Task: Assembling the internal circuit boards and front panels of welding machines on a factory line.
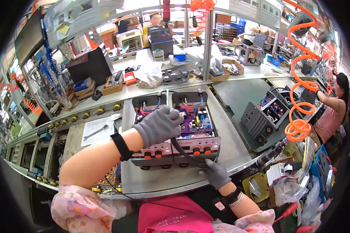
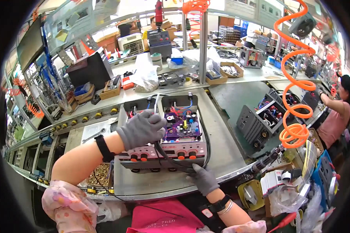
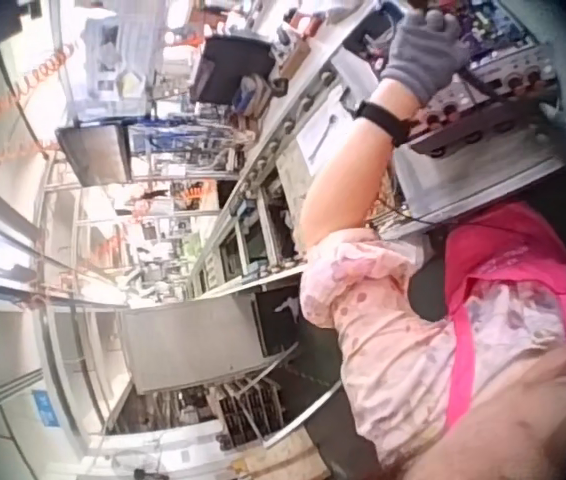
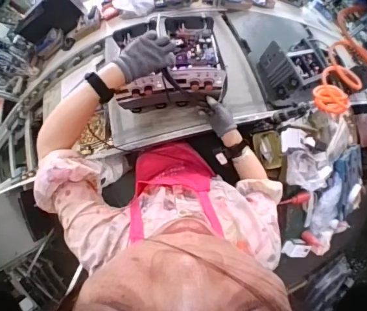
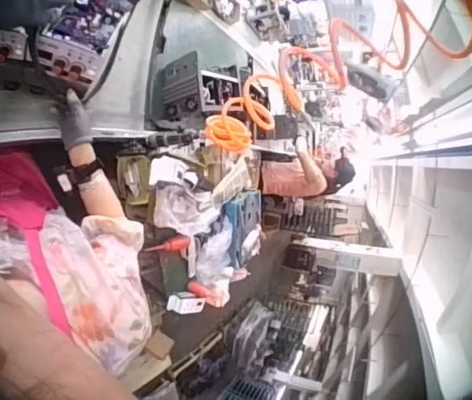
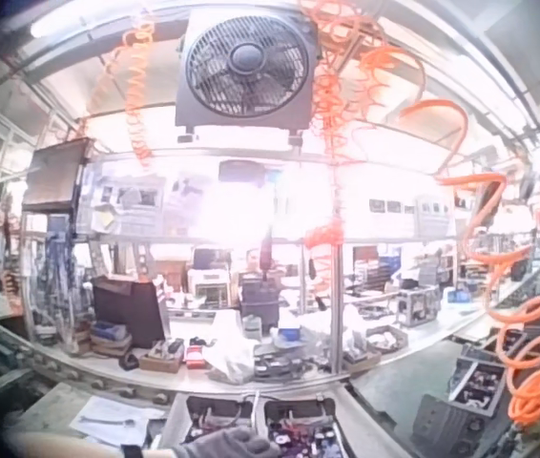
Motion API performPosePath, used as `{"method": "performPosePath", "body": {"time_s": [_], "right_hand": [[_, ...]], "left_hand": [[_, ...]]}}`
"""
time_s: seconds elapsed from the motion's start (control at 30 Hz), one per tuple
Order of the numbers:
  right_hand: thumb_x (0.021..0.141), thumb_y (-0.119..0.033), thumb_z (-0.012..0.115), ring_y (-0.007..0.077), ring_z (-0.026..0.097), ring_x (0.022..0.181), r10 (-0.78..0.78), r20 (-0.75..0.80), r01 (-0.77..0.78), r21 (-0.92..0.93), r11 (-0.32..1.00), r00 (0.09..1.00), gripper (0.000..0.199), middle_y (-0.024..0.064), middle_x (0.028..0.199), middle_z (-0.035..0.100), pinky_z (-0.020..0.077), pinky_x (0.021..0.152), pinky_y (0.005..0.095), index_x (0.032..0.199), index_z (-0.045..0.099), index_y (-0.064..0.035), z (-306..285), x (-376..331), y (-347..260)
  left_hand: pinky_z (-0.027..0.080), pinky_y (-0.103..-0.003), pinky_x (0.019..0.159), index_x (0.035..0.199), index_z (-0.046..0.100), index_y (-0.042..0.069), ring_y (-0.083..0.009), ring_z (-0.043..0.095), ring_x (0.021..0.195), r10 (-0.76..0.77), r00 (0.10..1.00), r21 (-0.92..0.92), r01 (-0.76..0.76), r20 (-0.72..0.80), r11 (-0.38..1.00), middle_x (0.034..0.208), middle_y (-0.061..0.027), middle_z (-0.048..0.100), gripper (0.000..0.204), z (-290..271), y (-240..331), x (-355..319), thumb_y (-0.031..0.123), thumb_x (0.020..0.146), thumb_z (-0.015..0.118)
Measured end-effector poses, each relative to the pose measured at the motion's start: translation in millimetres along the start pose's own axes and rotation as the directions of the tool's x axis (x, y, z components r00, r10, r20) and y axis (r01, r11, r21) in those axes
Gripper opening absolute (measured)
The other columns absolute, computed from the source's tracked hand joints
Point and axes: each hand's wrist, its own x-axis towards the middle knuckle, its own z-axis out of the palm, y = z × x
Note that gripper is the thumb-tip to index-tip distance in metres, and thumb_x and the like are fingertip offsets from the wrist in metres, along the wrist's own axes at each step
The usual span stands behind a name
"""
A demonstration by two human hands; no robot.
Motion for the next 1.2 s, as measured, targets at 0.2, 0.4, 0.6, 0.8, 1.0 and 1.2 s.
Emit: {"method": "performPosePath", "body": {"time_s": [0.2, 0.4, 0.6, 0.8, 1.0, 1.2], "right_hand": [[0.092, -0.013, 0.058, 0.0208, 0.064, 0.091, -0.265, -0.046, 0.256, -0.145, 0.956, 0.963, 0.033, 0.0083, 0.107, 0.064, 0.0525, 0.08, 0.0339, 0.122, 0.053, -0.0009, -7.9, 48.8, 3.4], [0.088, -0.028, 0.067, 0.0232, 0.066, 0.08, -0.184, -0.128, 0.1, -0.488, 0.867, 0.975, 0.033, 0.0115, 0.1, 0.066, 0.0563, 0.066, 0.0364, 0.107, 0.064, -0.0005, -34.1, 115.4, -66.3], [0.085, -0.04, 0.063, 0.0307, 0.056, 0.103, -0.536, -0.156, -0.191, -0.981, -0.011, 0.83, 0.036, 0.0138, 0.109, 0.062, 0.0447, 0.087, 0.0469, 0.106, 0.063, -0.0105, -73.8, 102.6, -89.7], [0.081, -0.041, 0.066, 0.0322, 0.044, 0.121, -0.499, -0.225, -0.438, -0.821, -0.365, 0.837, 0.043, 0.0139, 0.128, 0.049, 0.0386, 0.096, 0.0493, 0.116, 0.057, -0.0173, -61.8, 87.8, -104.0], [0.079, -0.044, 0.067, 0.0304, 0.052, 0.115, -0.466, -0.289, -0.479, -0.799, -0.364, 0.836, 0.042, 0.011, 0.118, 0.058, 0.0419, 0.094, 0.0462, 0.112, 0.059, -0.0202, -65.0, 100.6, -115.8], [0.074, -0.043, 0.071, 0.0302, 0.06, 0.101, -0.478, -0.143, -0.37, -0.827, -0.423, 0.867, 0.039, 0.0125, 0.106, 0.063, 0.0475, 0.089, 0.0422, 0.101, 0.06, -0.0173, -71.8, 132.0, -112.8]], "left_hand": [[0.056, -0.038, 0.056, 0.091, 0.06, 0.007, -0.0264, 0.064, 0.067, -0.114, 0.984, -0.129, 0.132, 0.134, 0.983, 0.078, -0.0096, 0.059, 0.016, 20.3, -34.9, 34.0, 0.021, 0.081, 0.058], [0.052, -0.038, 0.092, 0.101, 0.06, 0.005, -0.0376, 0.035, 0.134, -0.001, 0.979, -0.031, 0.007, 0.205, 0.999, 0.147, -0.0166, 0.033, 0.019, 32.8, -57.4, 74.8, 0.011, 0.083, 0.056], [0.036, -0.04, 0.108, 0.135, 0.042, 0.007, -0.0364, 0.04, 0.13, 0.0, 0.945, -0.456, 0.158, 0.327, 0.876, 0.144, -0.016, 0.037, 0.063, 42.3, -43.4, 43.7, -0.006, 0.074, 0.053], [0.044, -0.043, 0.097, 0.149, 0.015, 0.006, -0.0389, 0.055, 0.112, -0.095, 0.818, -0.607, 0.493, 0.567, 0.623, 0.134, -0.0236, 0.048, 0.075, 18.1, -13.2, 9.8, 0.038, 0.094, 0.054], [0.053, -0.039, 0.08, 0.109, 0.058, 0.007, -0.0251, 0.064, 0.084, -0.167, 0.96, -0.423, 0.058, -0.225, 0.904, 0.096, -0.0083, 0.062, 0.037, -33.5, 40.2, -39.4, 0.022, 0.076, 0.066], [0.049, -0.042, 0.086, 0.112, 0.059, 0.006, -0.0276, 0.063, 0.094, -0.678, 0.734, -0.522, 0.564, -0.037, 0.64, 0.101, -0.0112, 0.064, 0.043, 26.7, 190.6, -194.1, 0.032, 0.079, 0.071]]}}
